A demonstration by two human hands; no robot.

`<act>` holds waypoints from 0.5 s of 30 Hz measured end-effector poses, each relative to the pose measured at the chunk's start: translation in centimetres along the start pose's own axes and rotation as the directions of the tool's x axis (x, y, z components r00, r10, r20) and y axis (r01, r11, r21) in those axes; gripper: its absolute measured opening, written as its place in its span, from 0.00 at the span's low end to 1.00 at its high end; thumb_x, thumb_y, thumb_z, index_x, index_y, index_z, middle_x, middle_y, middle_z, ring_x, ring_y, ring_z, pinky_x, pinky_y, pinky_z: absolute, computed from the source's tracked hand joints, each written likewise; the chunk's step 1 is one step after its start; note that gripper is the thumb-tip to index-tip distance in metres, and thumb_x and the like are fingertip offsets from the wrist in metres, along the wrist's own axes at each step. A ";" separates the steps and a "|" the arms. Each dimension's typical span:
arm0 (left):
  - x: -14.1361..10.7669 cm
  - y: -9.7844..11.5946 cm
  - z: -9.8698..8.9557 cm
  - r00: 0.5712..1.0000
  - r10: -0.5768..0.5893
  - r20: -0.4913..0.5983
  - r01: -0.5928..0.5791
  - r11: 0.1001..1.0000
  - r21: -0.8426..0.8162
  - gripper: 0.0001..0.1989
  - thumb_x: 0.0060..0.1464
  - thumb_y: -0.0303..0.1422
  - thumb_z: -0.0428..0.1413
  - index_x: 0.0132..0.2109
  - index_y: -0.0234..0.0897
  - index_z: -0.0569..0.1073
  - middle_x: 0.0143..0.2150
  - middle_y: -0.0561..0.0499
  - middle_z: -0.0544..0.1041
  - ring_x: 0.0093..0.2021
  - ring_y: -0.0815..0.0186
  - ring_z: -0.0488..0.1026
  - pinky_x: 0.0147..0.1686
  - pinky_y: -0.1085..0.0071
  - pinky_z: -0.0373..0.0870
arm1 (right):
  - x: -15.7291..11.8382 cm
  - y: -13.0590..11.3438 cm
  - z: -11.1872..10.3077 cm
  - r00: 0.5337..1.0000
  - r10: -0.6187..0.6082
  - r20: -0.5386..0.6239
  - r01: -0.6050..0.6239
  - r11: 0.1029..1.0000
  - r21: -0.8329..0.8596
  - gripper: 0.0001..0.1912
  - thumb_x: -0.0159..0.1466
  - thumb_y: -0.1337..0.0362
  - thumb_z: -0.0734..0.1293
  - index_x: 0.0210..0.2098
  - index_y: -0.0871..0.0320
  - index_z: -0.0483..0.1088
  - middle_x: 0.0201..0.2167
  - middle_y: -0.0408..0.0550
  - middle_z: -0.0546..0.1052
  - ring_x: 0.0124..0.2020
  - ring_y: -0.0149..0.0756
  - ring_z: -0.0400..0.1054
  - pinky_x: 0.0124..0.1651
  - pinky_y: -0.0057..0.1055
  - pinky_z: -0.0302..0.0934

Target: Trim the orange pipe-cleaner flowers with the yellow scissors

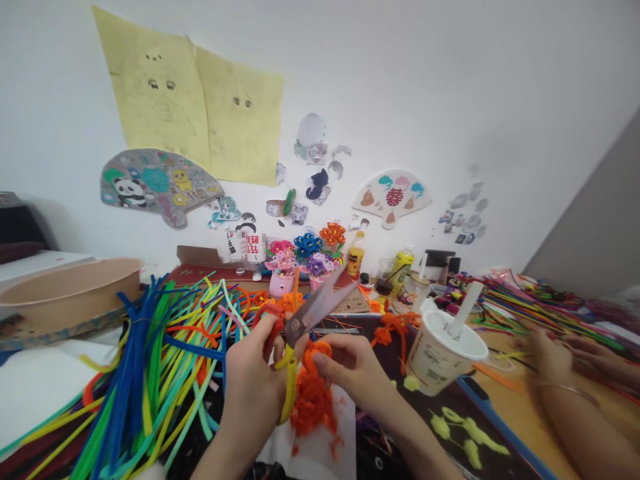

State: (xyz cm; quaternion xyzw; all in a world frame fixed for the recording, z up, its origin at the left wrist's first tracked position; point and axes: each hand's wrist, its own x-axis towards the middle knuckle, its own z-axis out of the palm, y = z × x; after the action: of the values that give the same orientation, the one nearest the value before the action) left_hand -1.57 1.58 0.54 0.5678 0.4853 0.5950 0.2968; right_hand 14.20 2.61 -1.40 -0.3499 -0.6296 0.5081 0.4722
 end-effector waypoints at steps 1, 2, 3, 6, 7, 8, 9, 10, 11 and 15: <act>-0.1 0.0 0.0 1.000 0.028 -0.010 -0.028 0.999 0.037 0.13 0.32 0.24 0.63 0.22 0.40 0.65 0.18 0.63 0.58 0.20 0.73 0.54 0.21 0.77 0.50 | 0.0 0.1 0.0 1.000 0.020 -0.005 -0.020 1.000 -0.006 0.16 0.56 0.53 0.72 0.29 0.63 0.75 0.20 0.42 0.71 0.21 0.26 0.62 0.25 0.24 0.58; -0.3 0.0 0.0 0.999 0.051 -0.016 -0.050 0.996 0.069 0.13 0.32 0.23 0.62 0.22 0.40 0.65 0.18 0.63 0.59 0.21 0.73 0.54 0.22 0.76 0.50 | 0.1 0.2 0.0 0.999 0.040 -0.013 -0.040 0.999 -0.007 0.17 0.55 0.52 0.72 0.28 0.63 0.75 0.19 0.41 0.70 0.19 0.26 0.61 0.23 0.24 0.58; -0.4 0.0 0.0 0.998 0.069 -0.016 -0.067 0.993 0.093 0.13 0.32 0.22 0.62 0.22 0.40 0.65 0.19 0.62 0.60 0.21 0.73 0.54 0.22 0.76 0.50 | 0.1 0.3 0.0 0.998 0.059 -0.020 -0.059 0.998 -0.001 0.18 0.55 0.51 0.72 0.27 0.63 0.74 0.17 0.40 0.69 0.18 0.26 0.61 0.22 0.24 0.57; -0.6 0.0 0.1 0.996 0.086 0.020 -0.088 0.990 0.114 0.12 0.36 0.23 0.61 0.24 0.40 0.65 0.20 0.62 0.62 0.22 0.72 0.57 0.23 0.76 0.52 | 0.1 0.3 0.0 0.996 0.090 -0.023 -0.089 0.995 0.042 0.20 0.53 0.50 0.72 0.26 0.62 0.73 0.15 0.39 0.69 0.16 0.25 0.61 0.20 0.24 0.57; -0.6 0.1 0.2 0.996 0.084 0.039 -0.087 0.991 0.103 0.11 0.38 0.25 0.61 0.25 0.41 0.64 0.20 0.61 0.63 0.22 0.71 0.58 0.23 0.77 0.54 | 0.1 0.3 0.0 0.995 0.095 -0.010 -0.094 0.994 0.062 0.20 0.53 0.49 0.72 0.25 0.62 0.72 0.15 0.39 0.69 0.16 0.26 0.61 0.20 0.24 0.57; -0.5 0.0 0.2 0.995 0.079 0.057 -0.084 0.993 0.088 0.11 0.41 0.26 0.60 0.25 0.41 0.64 0.21 0.61 0.63 0.23 0.71 0.60 0.23 0.77 0.56 | 0.1 0.2 0.0 0.995 0.100 0.010 -0.100 0.992 0.079 0.21 0.53 0.48 0.72 0.25 0.62 0.72 0.15 0.39 0.69 0.15 0.26 0.62 0.20 0.24 0.58; -0.5 0.0 0.3 0.995 0.074 0.072 -0.079 0.994 0.069 0.11 0.43 0.28 0.60 0.26 0.41 0.63 0.21 0.61 0.64 0.23 0.70 0.62 0.23 0.77 0.58 | 0.1 0.1 0.0 0.994 0.106 0.035 -0.108 0.990 0.093 0.21 0.52 0.47 0.72 0.26 0.62 0.72 0.15 0.40 0.70 0.16 0.27 0.63 0.20 0.24 0.58; -0.4 0.0 0.3 0.994 0.068 0.081 -0.072 0.996 0.052 0.10 0.45 0.30 0.60 0.27 0.42 0.63 0.22 0.60 0.65 0.24 0.69 0.64 0.24 0.77 0.60 | 0.0 0.0 0.0 0.992 0.112 0.060 -0.118 0.988 0.102 0.22 0.53 0.47 0.71 0.25 0.62 0.72 0.16 0.41 0.71 0.16 0.28 0.65 0.20 0.25 0.59; -0.3 0.0 0.4 0.994 0.065 0.085 -0.069 0.997 0.037 0.09 0.46 0.32 0.59 0.28 0.42 0.64 0.23 0.60 0.66 0.25 0.69 0.65 0.25 0.77 0.62 | 0.0 -0.2 0.1 0.989 0.120 0.083 -0.129 0.986 0.108 0.22 0.53 0.46 0.71 0.25 0.62 0.71 0.16 0.41 0.72 0.16 0.29 0.66 0.20 0.25 0.59; -0.2 0.1 0.4 0.995 0.085 0.059 -0.087 0.996 0.024 0.09 0.46 0.33 0.60 0.28 0.42 0.65 0.24 0.59 0.67 0.25 0.69 0.64 0.25 0.77 0.63 | -0.1 -0.7 0.2 0.985 0.124 0.123 -0.140 0.981 0.131 0.22 0.53 0.46 0.71 0.22 0.61 0.70 0.15 0.42 0.72 0.15 0.29 0.67 0.19 0.24 0.59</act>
State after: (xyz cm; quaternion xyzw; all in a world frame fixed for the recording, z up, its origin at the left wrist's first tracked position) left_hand -1.10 1.44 0.49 0.6090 0.4594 0.5841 0.2773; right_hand 14.07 2.31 -0.77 -0.3275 -0.5939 0.6002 0.4240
